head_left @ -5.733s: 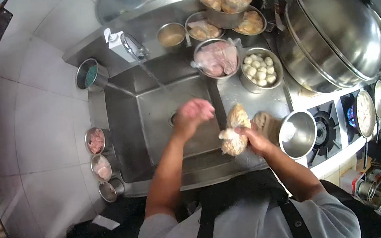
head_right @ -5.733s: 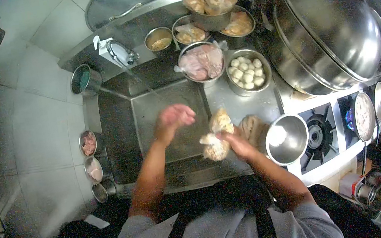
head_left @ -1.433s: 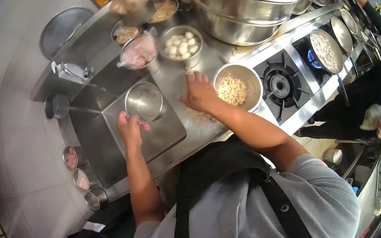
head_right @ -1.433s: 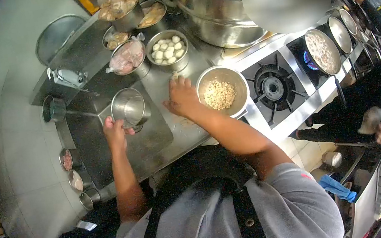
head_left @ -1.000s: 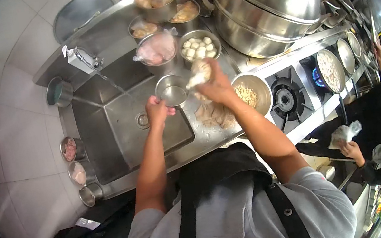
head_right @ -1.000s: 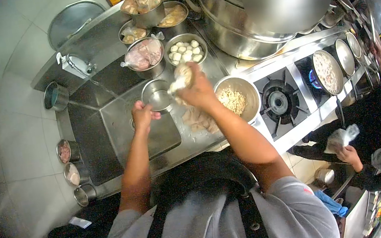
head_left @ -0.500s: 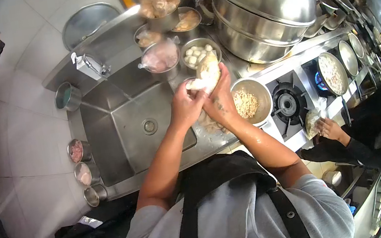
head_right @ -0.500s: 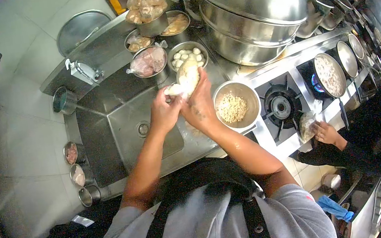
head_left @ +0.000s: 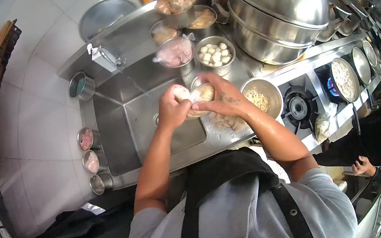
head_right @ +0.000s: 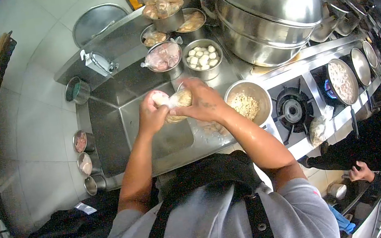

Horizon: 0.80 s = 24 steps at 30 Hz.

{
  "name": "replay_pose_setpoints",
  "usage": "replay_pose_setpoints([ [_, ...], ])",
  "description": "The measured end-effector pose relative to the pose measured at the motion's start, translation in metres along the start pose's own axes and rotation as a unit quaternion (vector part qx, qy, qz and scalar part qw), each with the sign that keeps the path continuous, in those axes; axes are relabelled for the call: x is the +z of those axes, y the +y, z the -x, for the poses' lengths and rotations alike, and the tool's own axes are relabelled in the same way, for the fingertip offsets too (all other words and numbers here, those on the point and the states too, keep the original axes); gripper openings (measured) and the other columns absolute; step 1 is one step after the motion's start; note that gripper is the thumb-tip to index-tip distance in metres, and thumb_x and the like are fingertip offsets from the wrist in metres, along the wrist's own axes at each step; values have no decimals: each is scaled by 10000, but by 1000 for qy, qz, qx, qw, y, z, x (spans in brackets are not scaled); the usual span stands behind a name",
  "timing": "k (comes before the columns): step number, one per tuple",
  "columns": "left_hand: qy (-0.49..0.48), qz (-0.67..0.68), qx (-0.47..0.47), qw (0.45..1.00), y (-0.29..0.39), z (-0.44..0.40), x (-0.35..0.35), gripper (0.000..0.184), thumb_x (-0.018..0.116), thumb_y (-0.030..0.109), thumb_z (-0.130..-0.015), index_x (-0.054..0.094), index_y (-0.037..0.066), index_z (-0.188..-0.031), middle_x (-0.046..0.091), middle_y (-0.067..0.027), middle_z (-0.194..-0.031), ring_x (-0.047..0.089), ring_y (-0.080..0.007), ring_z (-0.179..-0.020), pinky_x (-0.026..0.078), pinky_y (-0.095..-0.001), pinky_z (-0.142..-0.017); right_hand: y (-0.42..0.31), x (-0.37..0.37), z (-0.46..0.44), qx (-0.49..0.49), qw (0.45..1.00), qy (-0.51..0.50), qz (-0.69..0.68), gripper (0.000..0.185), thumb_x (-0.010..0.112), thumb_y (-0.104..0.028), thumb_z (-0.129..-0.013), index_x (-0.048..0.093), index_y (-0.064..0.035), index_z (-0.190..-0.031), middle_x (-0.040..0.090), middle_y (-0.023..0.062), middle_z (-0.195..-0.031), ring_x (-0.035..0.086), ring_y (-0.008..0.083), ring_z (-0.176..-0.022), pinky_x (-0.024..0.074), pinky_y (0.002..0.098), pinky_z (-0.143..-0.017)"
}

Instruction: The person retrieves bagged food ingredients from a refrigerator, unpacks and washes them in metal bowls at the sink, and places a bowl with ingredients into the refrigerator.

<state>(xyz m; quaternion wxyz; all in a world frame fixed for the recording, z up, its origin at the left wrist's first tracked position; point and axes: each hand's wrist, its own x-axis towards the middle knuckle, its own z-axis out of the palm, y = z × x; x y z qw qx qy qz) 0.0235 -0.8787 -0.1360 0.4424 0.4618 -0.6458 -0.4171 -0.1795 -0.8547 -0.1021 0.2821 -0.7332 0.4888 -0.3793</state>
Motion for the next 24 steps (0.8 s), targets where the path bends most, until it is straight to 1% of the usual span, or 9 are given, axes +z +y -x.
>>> replay_pose_setpoints([
  [2,-22,-33,12,999,4,1,-1,230,556,-19,-747,567,0,-976,609,-55,-908,580,-114,-841,471,-260,-753,-7,-2,-5,21,998,-57,18,629,778,-428,-690,599,-38,-1150,576,173,-1100,580,345,-1009,460,427,-875],
  [4,-25,11,-5,1000,-1,2,-5,215,588,-1,-780,562,3,-993,606,-53,-929,576,-111,-849,475,-260,-762,-10,4,-3,-128,973,85,173,523,767,-353,-712,627,-40,-1107,590,163,-1050,570,329,-1007,458,387,-863],
  [5,-32,56,-23,998,-5,6,-6,208,620,17,-814,556,6,-1011,603,-51,-949,572,-107,-857,479,-260,-772,-11,5,-4,-130,973,77,172,523,767,-353,-712,627,-40,-1107,590,163,-1050,570,329,-1007,458,387,-863],
  [10,-60,120,-50,990,-7,15,-12,254,680,96,-852,542,21,-1051,601,-35,-943,575,-98,-856,491,-261,-762,-16,19,-9,-192,967,-45,164,216,676,-170,-790,645,-62,-975,587,99,-962,552,295,-918,460,382,-749],
  [13,-82,153,-65,983,-1,17,-19,284,709,108,-835,542,26,-1049,601,-23,-912,577,-91,-848,491,-257,-744,-19,20,-13,-234,942,-81,228,108,648,-156,-804,631,-57,-843,586,81,-887,554,293,-868,462,395,-705],
  [17,-188,115,-97,971,5,27,-28,372,729,45,-803,513,20,-1104,605,-37,-954,585,-108,-881,506,-271,-782,-17,15,-20,-258,941,-139,171,179,579,-208,-852,660,-49,-841,593,119,-815,574,307,-801,467,427,-660],
  [19,-196,93,-90,972,3,32,-29,383,732,29,-794,511,18,-1106,608,-42,-960,589,-109,-877,509,-273,-783,-23,12,-20,-89,972,-216,25,244,524,-211,-888,643,-19,-796,622,167,-790,601,329,-734,471,428,-658],
  [22,-209,66,-78,973,-6,35,-31,395,731,12,-788,506,13,-1113,613,-51,-972,593,-111,-876,513,-275,-789,-18,14,-16,73,964,-238,-92,297,490,-226,-912,635,6,-794,636,191,-749,614,353,-685,477,422,-679],
  [24,-216,62,-78,971,-13,40,-32,396,727,12,-791,504,10,-1118,614,-56,-978,594,-111,-879,513,-276,-793,-10,18,-16,112,956,-254,-92,288,489,-241,-914,639,-3,-850,640,198,-811,614,351,-735,480,418,-713],
])
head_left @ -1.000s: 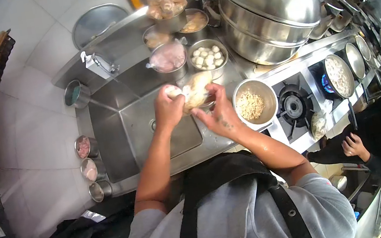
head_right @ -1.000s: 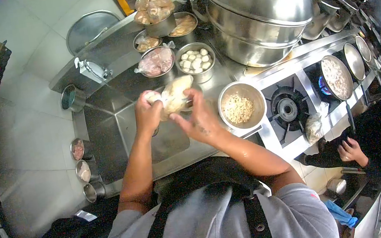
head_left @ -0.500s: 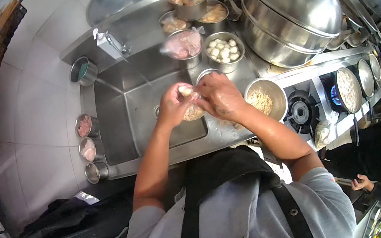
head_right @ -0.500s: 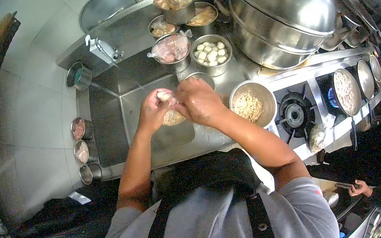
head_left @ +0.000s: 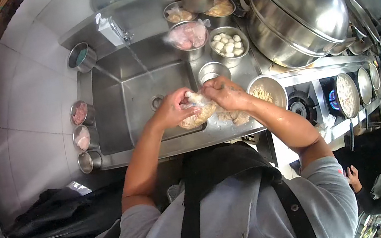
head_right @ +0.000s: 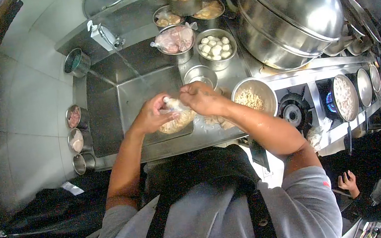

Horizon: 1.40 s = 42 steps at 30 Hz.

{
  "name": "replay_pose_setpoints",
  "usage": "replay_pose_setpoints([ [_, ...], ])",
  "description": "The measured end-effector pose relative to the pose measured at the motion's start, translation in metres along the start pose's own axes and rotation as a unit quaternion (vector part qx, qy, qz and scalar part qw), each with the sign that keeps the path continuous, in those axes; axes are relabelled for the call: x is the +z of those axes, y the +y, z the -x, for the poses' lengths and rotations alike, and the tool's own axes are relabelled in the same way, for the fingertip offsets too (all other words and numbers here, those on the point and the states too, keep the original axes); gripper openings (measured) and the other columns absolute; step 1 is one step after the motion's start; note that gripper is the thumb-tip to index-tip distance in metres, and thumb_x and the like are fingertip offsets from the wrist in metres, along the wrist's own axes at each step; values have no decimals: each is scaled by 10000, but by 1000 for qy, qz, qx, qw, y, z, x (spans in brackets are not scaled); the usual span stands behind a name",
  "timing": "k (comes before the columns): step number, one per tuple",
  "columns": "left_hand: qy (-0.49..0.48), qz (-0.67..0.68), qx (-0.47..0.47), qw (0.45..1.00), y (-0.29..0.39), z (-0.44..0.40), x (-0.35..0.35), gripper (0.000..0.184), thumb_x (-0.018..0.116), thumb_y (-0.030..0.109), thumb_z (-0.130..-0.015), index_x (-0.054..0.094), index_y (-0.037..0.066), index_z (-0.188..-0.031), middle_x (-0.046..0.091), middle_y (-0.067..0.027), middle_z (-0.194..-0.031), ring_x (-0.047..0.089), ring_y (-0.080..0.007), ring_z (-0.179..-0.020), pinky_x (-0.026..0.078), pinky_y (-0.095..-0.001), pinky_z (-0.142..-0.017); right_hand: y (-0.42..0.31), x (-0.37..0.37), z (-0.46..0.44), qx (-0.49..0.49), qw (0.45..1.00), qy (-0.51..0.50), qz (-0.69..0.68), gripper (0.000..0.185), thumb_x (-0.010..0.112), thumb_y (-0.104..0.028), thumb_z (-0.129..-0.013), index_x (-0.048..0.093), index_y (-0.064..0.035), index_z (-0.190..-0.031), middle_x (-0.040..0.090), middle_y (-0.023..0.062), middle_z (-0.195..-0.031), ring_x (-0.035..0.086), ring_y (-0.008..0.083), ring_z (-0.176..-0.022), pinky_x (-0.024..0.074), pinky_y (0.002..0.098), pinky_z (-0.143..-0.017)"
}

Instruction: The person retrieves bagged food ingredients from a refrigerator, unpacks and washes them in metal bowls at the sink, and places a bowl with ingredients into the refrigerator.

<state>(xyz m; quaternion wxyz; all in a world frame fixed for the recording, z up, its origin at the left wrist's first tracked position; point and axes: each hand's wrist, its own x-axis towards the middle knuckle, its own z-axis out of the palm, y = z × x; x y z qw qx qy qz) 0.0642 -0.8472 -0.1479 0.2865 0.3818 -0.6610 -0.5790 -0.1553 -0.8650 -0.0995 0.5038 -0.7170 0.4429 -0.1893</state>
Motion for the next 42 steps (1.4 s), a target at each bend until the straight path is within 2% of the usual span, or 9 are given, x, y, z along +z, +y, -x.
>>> replay_pose_setpoints([
  [2,49,37,3,998,4,5,5,372,720,5,-789,512,15,-1097,612,-50,-966,588,-106,-858,506,-267,-764,2,0,-4,36,999,-10,-7,290,489,-256,-916,644,-11,-906,644,205,-874,614,349,-786,482,414,-746],
  [7,94,-101,-16,990,20,9,14,296,720,21,-772,538,23,-1004,591,-21,-873,544,-77,-783,466,-240,-673,-16,16,14,-235,937,42,254,301,527,-233,-900,584,31,-1033,580,250,-1046,557,386,-972,456,445,-847],
  [16,91,-198,50,975,33,21,17,326,781,114,-697,529,40,-891,558,-52,-704,483,-111,-598,417,-283,-532,-8,23,23,-224,928,-9,297,321,519,-242,-901,565,29,-1066,598,214,-1028,562,372,-1002,472,446,-849],
  [20,112,-116,197,967,24,17,21,287,719,36,-699,484,37,-864,567,-71,-808,528,-101,-656,445,-283,-568,-20,20,23,-199,923,-34,327,305,535,-237,-841,554,18,-1007,604,184,-985,588,337,-933,474,429,-818],
  [26,87,-7,123,989,4,19,29,313,714,0,-711,427,65,-818,510,-11,-800,472,-53,-713,401,-223,-590,-36,13,23,-175,909,-78,370,297,579,-252,-805,595,10,-945,633,187,-953,608,337,-937,498,446,-798],
  [32,159,176,236,942,-11,27,20,239,643,20,-777,415,91,-793,495,-25,-799,454,-65,-687,398,-230,-586,-24,1,18,-372,852,-15,367,181,592,-180,-710,575,-21,-796,594,133,-772,589,320,-790,502,406,-698],
  [34,133,181,199,954,-26,41,-6,202,633,36,-786,443,84,-836,505,-30,-822,472,-75,-713,415,-240,-619,-13,-11,22,-243,888,-65,385,234,609,-223,-757,604,-13,-860,629,162,-853,595,320,-900,517,427,-755],
  [38,81,189,31,978,-16,37,0,218,630,59,-786,525,48,-977,538,-45,-878,503,-90,-780,441,-259,-704,-12,-13,1,-250,918,-62,302,207,581,-205,-771,591,-15,-855,600,172,-859,578,340,-882,496,443,-794],
  [42,62,-17,106,992,-17,17,26,256,668,50,-750,594,49,-994,586,-55,-985,563,-164,-916,457,-300,-823,-67,-13,-20,-384,881,28,274,182,550,-194,-799,581,-24,-855,583,173,-871,564,358,-874,469,455,-785],
])
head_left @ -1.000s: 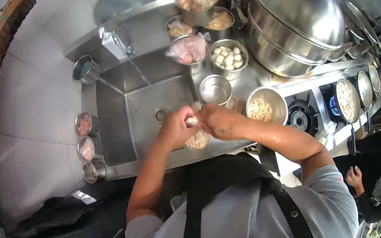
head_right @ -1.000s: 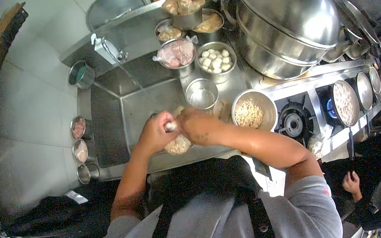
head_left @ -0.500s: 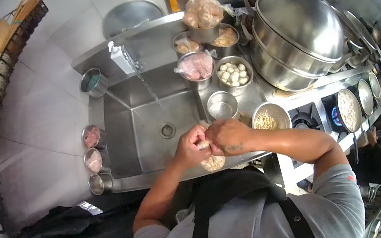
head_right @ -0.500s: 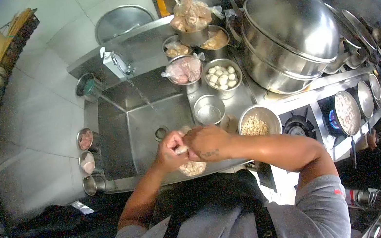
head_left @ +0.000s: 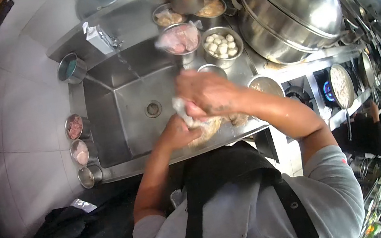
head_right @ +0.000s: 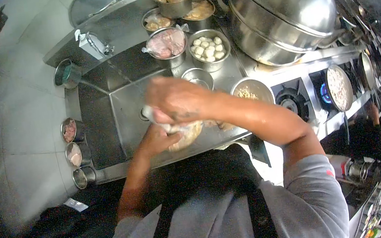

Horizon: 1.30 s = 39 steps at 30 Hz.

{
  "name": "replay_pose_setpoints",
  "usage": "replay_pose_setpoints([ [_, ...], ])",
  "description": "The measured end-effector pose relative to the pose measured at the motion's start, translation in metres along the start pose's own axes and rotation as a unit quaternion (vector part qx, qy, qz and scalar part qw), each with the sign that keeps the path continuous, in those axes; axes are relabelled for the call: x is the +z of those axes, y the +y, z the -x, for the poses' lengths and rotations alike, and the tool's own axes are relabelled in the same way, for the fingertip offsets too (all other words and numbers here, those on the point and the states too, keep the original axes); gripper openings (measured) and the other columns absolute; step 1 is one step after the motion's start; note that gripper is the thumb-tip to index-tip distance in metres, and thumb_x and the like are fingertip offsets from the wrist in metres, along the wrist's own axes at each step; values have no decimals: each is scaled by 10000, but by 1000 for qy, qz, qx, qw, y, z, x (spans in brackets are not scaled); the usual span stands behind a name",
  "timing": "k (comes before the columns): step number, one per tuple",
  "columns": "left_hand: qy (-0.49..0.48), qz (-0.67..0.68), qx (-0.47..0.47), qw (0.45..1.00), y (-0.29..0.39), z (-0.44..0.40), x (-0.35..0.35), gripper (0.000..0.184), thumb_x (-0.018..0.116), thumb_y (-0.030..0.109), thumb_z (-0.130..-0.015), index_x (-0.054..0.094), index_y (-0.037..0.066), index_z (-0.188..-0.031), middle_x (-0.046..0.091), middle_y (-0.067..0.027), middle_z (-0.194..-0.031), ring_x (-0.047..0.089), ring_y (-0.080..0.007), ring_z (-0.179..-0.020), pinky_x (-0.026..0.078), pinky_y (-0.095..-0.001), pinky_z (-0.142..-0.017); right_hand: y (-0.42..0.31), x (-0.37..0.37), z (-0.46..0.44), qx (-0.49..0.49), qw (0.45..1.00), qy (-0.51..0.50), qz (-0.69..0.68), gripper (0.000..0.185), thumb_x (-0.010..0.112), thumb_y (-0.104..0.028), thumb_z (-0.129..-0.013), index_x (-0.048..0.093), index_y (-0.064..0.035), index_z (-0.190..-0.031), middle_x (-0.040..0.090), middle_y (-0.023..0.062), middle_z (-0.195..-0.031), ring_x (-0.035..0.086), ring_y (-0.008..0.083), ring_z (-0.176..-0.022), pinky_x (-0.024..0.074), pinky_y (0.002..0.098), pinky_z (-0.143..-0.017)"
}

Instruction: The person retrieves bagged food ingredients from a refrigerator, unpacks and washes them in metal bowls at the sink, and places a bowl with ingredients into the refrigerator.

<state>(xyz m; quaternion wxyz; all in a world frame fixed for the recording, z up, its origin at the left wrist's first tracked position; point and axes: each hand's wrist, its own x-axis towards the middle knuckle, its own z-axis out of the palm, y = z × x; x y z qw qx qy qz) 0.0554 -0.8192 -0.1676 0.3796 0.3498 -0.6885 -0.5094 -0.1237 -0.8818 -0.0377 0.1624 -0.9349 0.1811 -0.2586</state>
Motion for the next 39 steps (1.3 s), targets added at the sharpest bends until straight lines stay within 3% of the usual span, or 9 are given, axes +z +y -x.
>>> replay_pose_setpoints([
  [7,94,50,-76,991,20,-24,-20,156,596,8,-854,616,17,-1008,629,-45,-988,597,-116,-896,483,-264,-804,53,-27,-3,79,981,157,83,188,532,-164,-860,588,-26,-976,587,172,-972,539,369,-911,456,453,-774],
  [13,130,66,-60,988,3,-42,-31,162,588,21,-883,617,10,-1041,656,-37,-937,606,-93,-857,484,-237,-768,87,58,36,308,947,51,-78,320,467,-295,-952,578,-46,-1120,625,163,-1005,595,340,-881,459,406,-809],
  [15,133,125,-89,979,-13,-44,-33,167,607,15,-865,616,0,-1031,658,-43,-949,612,-102,-859,494,-249,-767,88,87,48,420,862,91,-268,559,584,-456,-878,545,-8,-1211,634,156,-1042,614,288,-930,460,372,-838],
  [20,148,173,-123,966,-19,-45,-26,197,650,7,-826,597,-18,-1014,656,-59,-946,623,-126,-840,515,-284,-760,42,65,55,379,899,66,-207,1196,772,-595,-610,238,140,-1387,634,198,-1038,630,264,-938,479,343,-827],
  [23,137,191,-138,962,-21,-39,-27,218,663,32,-830,588,-10,-1030,649,-66,-955,626,-135,-847,516,-287,-754,37,72,50,429,879,90,-189,854,737,-439,-673,455,92,-1279,668,182,-930,649,240,-891,498,333,-785],
  [28,164,333,-227,900,-38,-13,-38,230,677,121,-853,590,6,-1032,637,-64,-947,628,-148,-837,521,-303,-729,38,98,60,425,865,20,-265,620,731,-502,-676,636,-13,-1046,648,155,-1044,619,341,-948,478,375,-824],
  [30,216,295,-238,900,-37,3,-42,220,669,133,-860,591,14,-1028,639,-64,-942,629,-150,-833,521,-303,-726,36,103,68,316,942,99,54,594,730,-469,-701,620,-36,-1093,618,162,-1113,564,311,-1070,421,421,-911],
  [34,331,279,-242,868,-47,50,-65,213,657,142,-868,594,23,-1033,645,-67,-922,645,-162,-815,533,-309,-704,71,114,86,372,860,-212,279,263,552,-229,-866,625,-100,-1084,579,114,-1195,465,255,-1230,389,438,-959],
  [39,415,221,-242,849,-65,105,-85,238,680,89,-830,592,11,-1037,643,-56,-931,641,-150,-817,530,-301,-707,89,141,38,230,912,-239,241,167,520,-151,-840,656,-104,-925,689,81,-914,671,247,-856,467,378,-850],
])
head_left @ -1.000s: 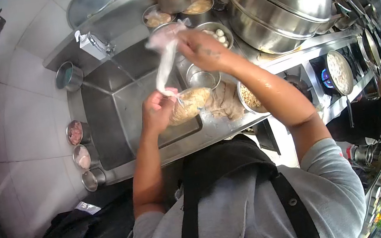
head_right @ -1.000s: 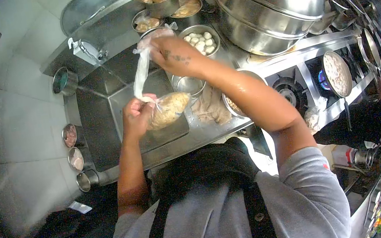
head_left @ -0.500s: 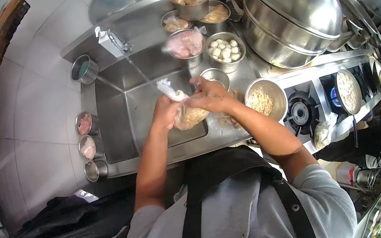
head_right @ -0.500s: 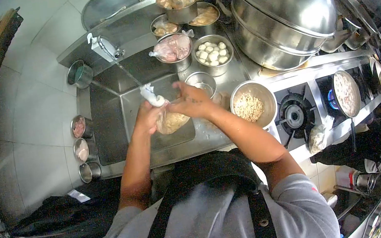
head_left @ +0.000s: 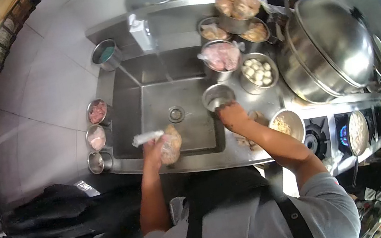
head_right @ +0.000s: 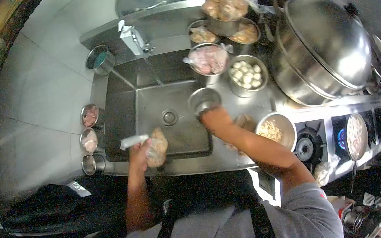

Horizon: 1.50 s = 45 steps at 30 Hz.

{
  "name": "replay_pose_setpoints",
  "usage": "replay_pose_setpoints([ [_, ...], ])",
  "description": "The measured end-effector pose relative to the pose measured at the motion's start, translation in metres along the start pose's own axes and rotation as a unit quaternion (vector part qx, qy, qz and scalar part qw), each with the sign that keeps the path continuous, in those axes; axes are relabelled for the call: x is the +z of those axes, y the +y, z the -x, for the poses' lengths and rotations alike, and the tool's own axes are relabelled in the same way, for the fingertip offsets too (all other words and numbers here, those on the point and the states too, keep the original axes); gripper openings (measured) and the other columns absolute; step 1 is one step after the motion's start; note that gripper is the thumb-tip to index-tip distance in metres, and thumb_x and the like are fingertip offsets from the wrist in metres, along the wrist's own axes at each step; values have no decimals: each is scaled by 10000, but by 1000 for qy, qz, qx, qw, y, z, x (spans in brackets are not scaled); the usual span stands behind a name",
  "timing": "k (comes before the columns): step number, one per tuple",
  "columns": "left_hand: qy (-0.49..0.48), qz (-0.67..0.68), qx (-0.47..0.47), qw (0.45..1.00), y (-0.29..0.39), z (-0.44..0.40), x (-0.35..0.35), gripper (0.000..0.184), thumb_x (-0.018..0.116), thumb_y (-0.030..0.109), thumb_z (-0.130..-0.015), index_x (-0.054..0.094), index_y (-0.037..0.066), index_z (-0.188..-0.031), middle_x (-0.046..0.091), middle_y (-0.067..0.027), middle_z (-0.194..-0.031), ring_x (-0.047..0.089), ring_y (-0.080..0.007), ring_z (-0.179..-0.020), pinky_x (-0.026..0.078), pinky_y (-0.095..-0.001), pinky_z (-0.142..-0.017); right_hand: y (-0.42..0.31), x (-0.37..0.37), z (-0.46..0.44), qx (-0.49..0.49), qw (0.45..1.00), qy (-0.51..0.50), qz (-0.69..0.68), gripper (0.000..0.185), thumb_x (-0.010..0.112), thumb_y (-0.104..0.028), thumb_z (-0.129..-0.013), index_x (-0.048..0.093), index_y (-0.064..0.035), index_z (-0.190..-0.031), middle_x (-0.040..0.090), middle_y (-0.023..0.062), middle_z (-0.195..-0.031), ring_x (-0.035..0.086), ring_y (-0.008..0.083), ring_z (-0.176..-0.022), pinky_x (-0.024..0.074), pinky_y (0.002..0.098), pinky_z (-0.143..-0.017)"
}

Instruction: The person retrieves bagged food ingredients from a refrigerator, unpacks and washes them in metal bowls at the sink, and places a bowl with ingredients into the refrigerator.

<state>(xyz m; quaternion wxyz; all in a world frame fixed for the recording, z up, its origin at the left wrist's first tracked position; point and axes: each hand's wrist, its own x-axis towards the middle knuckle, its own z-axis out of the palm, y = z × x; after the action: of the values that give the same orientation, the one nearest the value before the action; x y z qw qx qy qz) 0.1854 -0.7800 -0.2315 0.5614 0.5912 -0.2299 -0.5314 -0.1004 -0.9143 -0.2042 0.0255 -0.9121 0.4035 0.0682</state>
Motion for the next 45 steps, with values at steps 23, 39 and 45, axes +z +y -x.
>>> replay_pose_setpoints([
  [23,115,-20,-47,992,-9,-8,-58,173,669,38,-838,632,-3,-1001,656,-63,-943,625,-140,-829,507,-289,-715,-18,3,-321,-167,936,78,-299,256,527,-279,-912,619,-46,-963,643,173,-909,610,375,-869,489,447,-765],
  [39,141,-86,-18,986,-2,-17,-49,225,701,42,-818,621,-13,-1021,652,-72,-991,615,-157,-893,484,-306,-780,-8,36,-310,-113,990,78,-42,192,568,-126,-769,640,-77,-940,657,132,-952,608,301,-921,415,410,-900],
  [45,138,-13,-93,986,-6,-15,-50,255,705,45,-817,616,-16,-1049,645,-80,-1023,605,-154,-921,482,-301,-783,-17,42,-302,-122,981,148,-11,181,551,-144,-790,664,-89,-920,654,144,-973,601,310,-975,416,470,-876],
])
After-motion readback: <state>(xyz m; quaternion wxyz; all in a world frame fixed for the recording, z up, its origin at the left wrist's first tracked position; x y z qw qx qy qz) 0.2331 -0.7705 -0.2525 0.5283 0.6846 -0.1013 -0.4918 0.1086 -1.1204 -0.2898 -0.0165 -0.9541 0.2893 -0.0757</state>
